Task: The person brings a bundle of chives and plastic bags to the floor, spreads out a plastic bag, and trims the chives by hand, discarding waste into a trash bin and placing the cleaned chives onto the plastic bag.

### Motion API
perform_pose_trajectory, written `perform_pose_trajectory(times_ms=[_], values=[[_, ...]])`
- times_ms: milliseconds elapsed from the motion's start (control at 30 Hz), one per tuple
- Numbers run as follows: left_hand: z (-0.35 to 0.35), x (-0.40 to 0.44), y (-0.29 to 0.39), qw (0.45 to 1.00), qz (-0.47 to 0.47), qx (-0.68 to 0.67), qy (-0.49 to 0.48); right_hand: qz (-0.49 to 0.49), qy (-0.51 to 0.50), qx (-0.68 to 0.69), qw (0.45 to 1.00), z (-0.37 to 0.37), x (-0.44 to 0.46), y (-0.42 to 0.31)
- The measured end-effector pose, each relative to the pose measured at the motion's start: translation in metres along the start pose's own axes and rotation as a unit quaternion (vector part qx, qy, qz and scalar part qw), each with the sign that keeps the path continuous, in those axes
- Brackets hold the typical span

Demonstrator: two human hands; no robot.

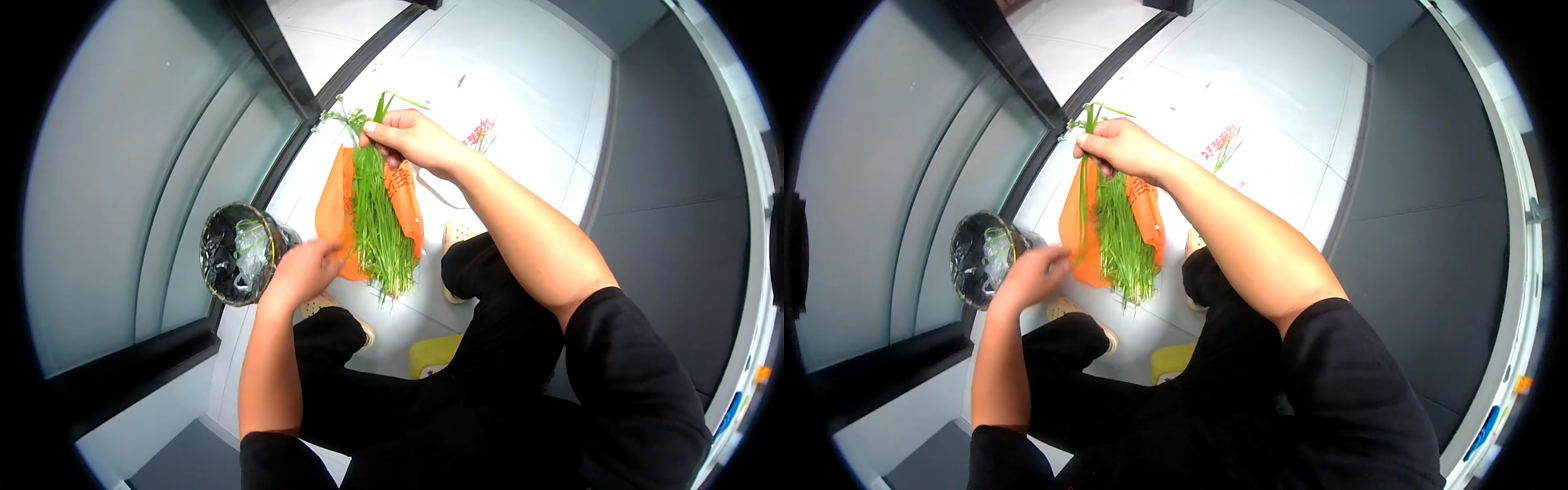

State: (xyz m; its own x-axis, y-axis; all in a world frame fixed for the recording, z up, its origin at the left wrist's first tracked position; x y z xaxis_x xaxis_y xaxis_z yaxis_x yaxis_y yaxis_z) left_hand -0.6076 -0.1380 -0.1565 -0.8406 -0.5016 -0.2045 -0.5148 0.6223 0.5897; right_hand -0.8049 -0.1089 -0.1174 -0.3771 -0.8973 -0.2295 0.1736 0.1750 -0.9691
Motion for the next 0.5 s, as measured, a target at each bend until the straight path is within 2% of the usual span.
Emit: perform_pose_trajectory(times_ms=[33,67,100,167,267,300,367,433,467,500], values=[[-0.014,0.003,0.004,0.993,0.042,-0.053,0.101,-0.024,-0.023,-0.095,0.995,0.01,-0.006,-0.005],[-0.025,0.009,0.006,0.98,0.01,-0.155,0.128,-0.05,-0.047,-0.187,0.98,0.021,-0.012,-0.008],[-0.038,0.015,0.01,0.955,-0.022,-0.253,0.155,-0.124,-0.067,-0.251,0.958,0.035,-0.018,-0.014],[-0.062,0.019,0.028,0.896,-0.006,-0.379,0.233,-0.141,-0.119,-0.343,0.921,0.062,-0.026,-0.007],[-0.068,0.024,0.02,0.921,0.002,-0.314,0.229,-0.108,-0.171,-0.41,0.89,0.084,-0.032,0.0],[-0.07,0.025,0.018,0.922,-0.003,-0.312,0.23,-0.085,-0.2,-0.447,0.868,0.087,-0.033,0.007],[-0.067,0.028,0.013,0.908,-0.036,-0.365,0.202,-0.109,-0.191,-0.432,0.874,0.084,-0.026,0.017],[-0.07,0.028,0.012,0.91,-0.032,-0.364,0.195,-0.309,-0.085,-0.369,0.873,0.079,-0.029,-0.013],[-0.07,0.027,0.007,0.905,-0.05,-0.377,0.19,-0.169,-0.121,-0.376,0.903,0.073,-0.022,0.003],[-0.069,0.027,0.002,0.9,-0.068,-0.389,0.185,-0.167,-0.122,-0.375,0.904,0.072,-0.021,0.004]])
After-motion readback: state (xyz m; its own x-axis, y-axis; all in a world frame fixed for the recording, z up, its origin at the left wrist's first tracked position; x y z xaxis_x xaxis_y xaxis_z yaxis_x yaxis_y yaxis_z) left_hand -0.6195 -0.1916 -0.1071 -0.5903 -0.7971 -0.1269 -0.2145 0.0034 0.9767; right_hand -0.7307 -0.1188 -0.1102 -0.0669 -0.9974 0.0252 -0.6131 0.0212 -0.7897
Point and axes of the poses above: each hand's wrist, its own x-axis towards the middle knuckle, its own z-axis out of the palm, y = z × x, the point moved 8 cm from there along x, towards the middle knuckle, and after that the axes turned 9 degrees about y, right-handed, at the moved point
